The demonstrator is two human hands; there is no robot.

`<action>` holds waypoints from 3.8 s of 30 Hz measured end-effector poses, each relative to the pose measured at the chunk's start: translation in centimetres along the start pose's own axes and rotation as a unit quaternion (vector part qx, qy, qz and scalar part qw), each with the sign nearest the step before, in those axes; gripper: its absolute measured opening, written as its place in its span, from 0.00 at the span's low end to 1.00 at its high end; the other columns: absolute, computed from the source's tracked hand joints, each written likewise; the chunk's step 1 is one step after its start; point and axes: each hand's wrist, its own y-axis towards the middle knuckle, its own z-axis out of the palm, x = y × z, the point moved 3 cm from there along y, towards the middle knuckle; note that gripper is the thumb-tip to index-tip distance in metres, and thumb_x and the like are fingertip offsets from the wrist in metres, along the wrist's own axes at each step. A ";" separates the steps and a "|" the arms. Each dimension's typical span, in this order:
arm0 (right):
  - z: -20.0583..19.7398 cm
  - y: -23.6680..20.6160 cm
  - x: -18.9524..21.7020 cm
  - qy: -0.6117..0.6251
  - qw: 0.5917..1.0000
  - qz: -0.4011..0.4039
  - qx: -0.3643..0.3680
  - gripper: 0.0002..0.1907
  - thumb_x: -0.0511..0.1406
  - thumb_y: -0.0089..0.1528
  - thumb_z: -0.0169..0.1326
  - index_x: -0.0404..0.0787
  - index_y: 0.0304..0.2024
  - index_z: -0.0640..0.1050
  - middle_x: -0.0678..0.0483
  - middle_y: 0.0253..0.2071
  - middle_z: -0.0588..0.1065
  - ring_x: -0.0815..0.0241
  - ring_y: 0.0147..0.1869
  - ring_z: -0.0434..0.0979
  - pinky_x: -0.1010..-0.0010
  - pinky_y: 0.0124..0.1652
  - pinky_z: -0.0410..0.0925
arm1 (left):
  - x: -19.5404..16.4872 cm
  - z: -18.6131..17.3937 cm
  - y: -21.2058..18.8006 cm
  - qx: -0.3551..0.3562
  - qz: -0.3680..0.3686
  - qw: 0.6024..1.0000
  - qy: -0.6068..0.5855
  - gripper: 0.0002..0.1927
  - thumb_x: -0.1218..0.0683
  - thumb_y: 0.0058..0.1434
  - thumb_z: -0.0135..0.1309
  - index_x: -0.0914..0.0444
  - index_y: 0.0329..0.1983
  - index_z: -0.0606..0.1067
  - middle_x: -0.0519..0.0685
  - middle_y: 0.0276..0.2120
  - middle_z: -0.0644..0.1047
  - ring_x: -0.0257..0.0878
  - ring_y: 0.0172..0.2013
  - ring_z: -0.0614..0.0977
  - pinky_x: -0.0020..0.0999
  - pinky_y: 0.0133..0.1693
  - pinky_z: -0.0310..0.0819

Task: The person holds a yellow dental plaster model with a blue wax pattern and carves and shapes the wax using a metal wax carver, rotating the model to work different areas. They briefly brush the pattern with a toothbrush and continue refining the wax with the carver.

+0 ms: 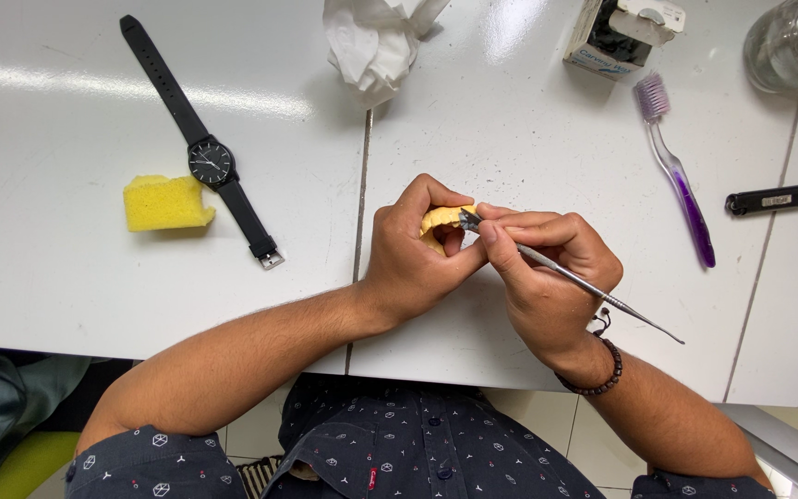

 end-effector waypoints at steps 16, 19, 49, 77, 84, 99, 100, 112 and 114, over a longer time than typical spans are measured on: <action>0.0 -0.2 -0.1 -0.002 1.000 0.002 0.002 0.07 0.24 0.69 0.59 0.34 0.39 0.73 0.42 0.41 0.81 0.52 0.52 0.86 0.65 0.56 0.82 | 0.0 0.1 0.0 0.006 0.005 1.000 -0.002 0.19 0.55 0.63 0.68 0.64 0.45 0.69 0.43 0.26 0.76 0.24 0.26 0.77 0.19 0.25 0.73; 0.0 -0.3 -0.1 -0.005 1.000 -0.002 0.008 0.07 0.24 0.69 0.59 0.34 0.40 0.73 0.41 0.41 0.80 0.51 0.53 0.85 0.65 0.56 0.82 | -0.2 0.0 0.1 0.001 0.000 1.000 -0.012 0.19 0.55 0.61 0.69 0.64 0.44 0.69 0.43 0.27 0.77 0.24 0.26 0.77 0.19 0.26 0.73; -0.2 0.2 0.3 -0.022 0.999 -0.027 -0.011 0.08 0.22 0.69 0.58 0.33 0.40 0.71 0.41 0.42 0.80 0.51 0.52 0.86 0.72 0.50 0.83 | 0.3 0.7 -0.3 0.004 -0.019 0.999 -0.038 0.16 0.58 0.66 0.64 0.65 0.48 0.67 0.46 0.31 0.78 0.27 0.31 0.81 0.22 0.29 0.77; -0.1 -0.1 0.5 -0.012 1.000 -0.013 -0.010 0.08 0.22 0.69 0.58 0.33 0.40 0.71 0.41 0.43 0.80 0.51 0.53 0.85 0.70 0.52 0.83 | 0.4 0.6 -0.5 0.004 -0.015 0.999 -0.038 0.17 0.59 0.66 0.64 0.65 0.48 0.67 0.46 0.31 0.78 0.27 0.30 0.80 0.21 0.29 0.76; 0.0 -0.3 0.6 -0.021 0.999 -0.034 -0.006 0.09 0.21 0.69 0.59 0.33 0.40 0.71 0.41 0.41 0.80 0.50 0.54 0.85 0.67 0.55 0.82 | 0.4 0.6 -0.5 0.007 -0.011 0.999 -0.041 0.16 0.59 0.66 0.63 0.65 0.48 0.67 0.46 0.32 0.79 0.27 0.31 0.81 0.21 0.30 0.77; -0.3 -0.1 0.3 -0.009 1.000 -0.012 -0.016 0.09 0.22 0.69 0.58 0.32 0.40 0.71 0.42 0.42 0.80 0.51 0.53 0.86 0.71 0.51 0.83 | 0.1 0.5 -0.3 0.010 -0.040 0.997 -0.066 0.16 0.56 0.65 0.64 0.65 0.47 0.69 0.48 0.35 0.80 0.28 0.34 0.81 0.21 0.33 0.79; -0.2 0.0 0.3 -0.010 1.000 -0.013 -0.017 0.09 0.22 0.69 0.58 0.32 0.40 0.71 0.42 0.42 0.80 0.51 0.53 0.86 0.71 0.50 0.83 | 0.1 0.6 -0.3 0.009 -0.042 0.997 -0.068 0.16 0.57 0.66 0.64 0.65 0.47 0.69 0.48 0.35 0.80 0.28 0.34 0.82 0.22 0.34 0.79; 0.0 0.1 0.4 -0.042 0.998 -0.049 0.003 0.08 0.21 0.68 0.59 0.32 0.39 0.73 0.41 0.42 0.80 0.50 0.52 0.85 0.68 0.52 0.82 | 0.3 0.6 -0.2 0.011 -0.034 0.998 -0.053 0.15 0.58 0.66 0.62 0.66 0.48 0.68 0.49 0.34 0.81 0.29 0.35 0.84 0.23 0.34 0.81; -0.1 0.1 0.3 -0.027 0.999 -0.034 -0.006 0.09 0.21 0.69 0.59 0.33 0.39 0.72 0.41 0.42 0.80 0.50 0.53 0.85 0.69 0.52 0.83 | 0.2 0.6 -0.2 0.009 -0.033 0.998 -0.050 0.15 0.58 0.66 0.63 0.66 0.48 0.68 0.49 0.34 0.81 0.30 0.34 0.83 0.23 0.34 0.81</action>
